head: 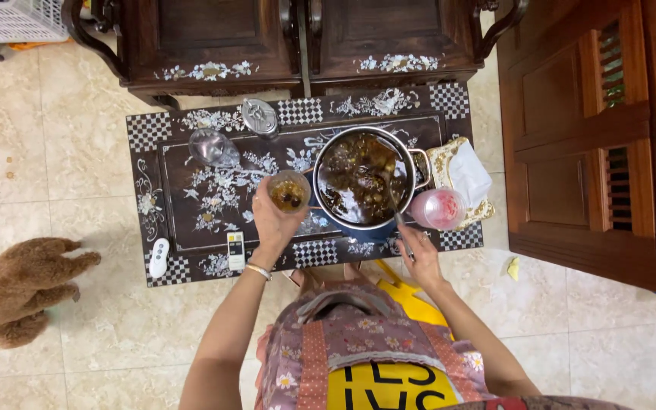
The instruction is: The person ladles sweet soup with solid ingredients from a large pot into small plastic cups arranged on a tray, filling the cups one at a time and arranging filled cups on the tray.
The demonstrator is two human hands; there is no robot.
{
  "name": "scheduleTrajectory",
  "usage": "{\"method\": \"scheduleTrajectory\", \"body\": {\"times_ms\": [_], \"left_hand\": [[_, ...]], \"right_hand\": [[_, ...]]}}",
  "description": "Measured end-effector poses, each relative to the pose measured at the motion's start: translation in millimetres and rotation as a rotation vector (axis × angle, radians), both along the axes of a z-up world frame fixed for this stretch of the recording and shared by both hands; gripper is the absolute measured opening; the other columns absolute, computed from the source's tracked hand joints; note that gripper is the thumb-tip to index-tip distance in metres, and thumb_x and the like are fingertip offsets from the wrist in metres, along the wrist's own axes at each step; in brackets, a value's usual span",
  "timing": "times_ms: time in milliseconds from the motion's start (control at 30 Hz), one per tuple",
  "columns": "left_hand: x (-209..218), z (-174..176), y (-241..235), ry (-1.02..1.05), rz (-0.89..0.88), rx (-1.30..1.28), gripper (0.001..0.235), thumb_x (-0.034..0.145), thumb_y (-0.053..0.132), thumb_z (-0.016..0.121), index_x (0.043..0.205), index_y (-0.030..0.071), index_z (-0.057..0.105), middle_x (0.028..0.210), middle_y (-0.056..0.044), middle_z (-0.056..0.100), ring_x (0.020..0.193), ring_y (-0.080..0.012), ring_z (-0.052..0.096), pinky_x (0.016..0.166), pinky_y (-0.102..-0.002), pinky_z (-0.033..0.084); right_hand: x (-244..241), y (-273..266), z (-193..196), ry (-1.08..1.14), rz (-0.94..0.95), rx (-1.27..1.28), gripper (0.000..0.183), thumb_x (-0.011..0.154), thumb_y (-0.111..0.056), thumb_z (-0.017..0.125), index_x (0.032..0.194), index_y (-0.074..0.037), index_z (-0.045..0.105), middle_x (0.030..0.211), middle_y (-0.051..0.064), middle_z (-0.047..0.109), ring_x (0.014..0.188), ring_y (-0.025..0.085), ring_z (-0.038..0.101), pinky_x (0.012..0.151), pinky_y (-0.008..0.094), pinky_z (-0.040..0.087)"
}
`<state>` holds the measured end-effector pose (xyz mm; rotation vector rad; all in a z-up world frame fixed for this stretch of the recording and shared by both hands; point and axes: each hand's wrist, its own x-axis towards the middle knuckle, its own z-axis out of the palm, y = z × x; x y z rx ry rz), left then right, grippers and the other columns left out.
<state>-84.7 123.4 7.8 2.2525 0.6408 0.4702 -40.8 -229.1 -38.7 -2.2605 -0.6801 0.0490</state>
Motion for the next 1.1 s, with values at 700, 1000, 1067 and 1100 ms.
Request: {"method": "scheduleTrajectory", "body": {"times_ms": [700, 1000, 1067, 1100], "left_hand": [[160.4, -139.6, 37.8, -0.014, -0.023, -0.192, 0.095, 0.065, 0.011, 0.093, 0.140, 0.003, 0.035, 0.131, -0.025, 0.053, 0.120, -0.0418, 0.056, 0.102, -0.045, 0.049], [173.3, -176.0, 33.9, 0.142, -0.045, -0.332, 0.104, 0.065, 0.014, 0.093, 0.145, 0.003, 0.028, 0.139, -0.025, 0.045, 0.125, -0.0371, 0.055, 0.104, -0.038, 0.051], [171.1, -187.7, 35.3, 0.162, -0.058, -0.277, 0.105, 0.065, 0.015, 0.095, 0.145, 0.001, 0.028, 0.139, -0.026, 0.045, 0.125, -0.0383, 0.054, 0.106, -0.038, 0.049], [168.5, -193.7, 35.5, 0.184, -0.086, -0.226, 0.106, 0.066, 0.016, 0.097, 0.146, 0.000, 0.028, 0.139, -0.027, 0.045, 0.126, -0.0396, 0.054, 0.108, -0.038, 0.048]], "right_hand": [[-0.1, -21.9, 29.3, -0.053, -0.007, -0.102, 0.045, 0.086, 0.000, 0.073, 0.130, -0.003, 0.064, 0.124, 0.018, 0.066, 0.106, 0.035, 0.067, 0.091, 0.042, 0.056], [20.4, 11.5, -4.3, 0.030, -0.007, -0.020, 0.043, 0.089, -0.002, 0.071, 0.131, 0.002, 0.062, 0.123, 0.023, 0.068, 0.107, 0.037, 0.068, 0.091, 0.042, 0.055], [22.1, 12.7, -10.0, 0.077, -0.045, 0.006, 0.042, 0.090, -0.003, 0.072, 0.131, 0.002, 0.062, 0.116, 0.021, 0.070, 0.098, 0.032, 0.070, 0.085, 0.040, 0.056], [21.6, 12.9, -12.3, 0.123, -0.098, 0.026, 0.041, 0.091, -0.004, 0.072, 0.130, 0.002, 0.063, 0.109, 0.019, 0.073, 0.090, 0.027, 0.072, 0.080, 0.037, 0.057]]}}
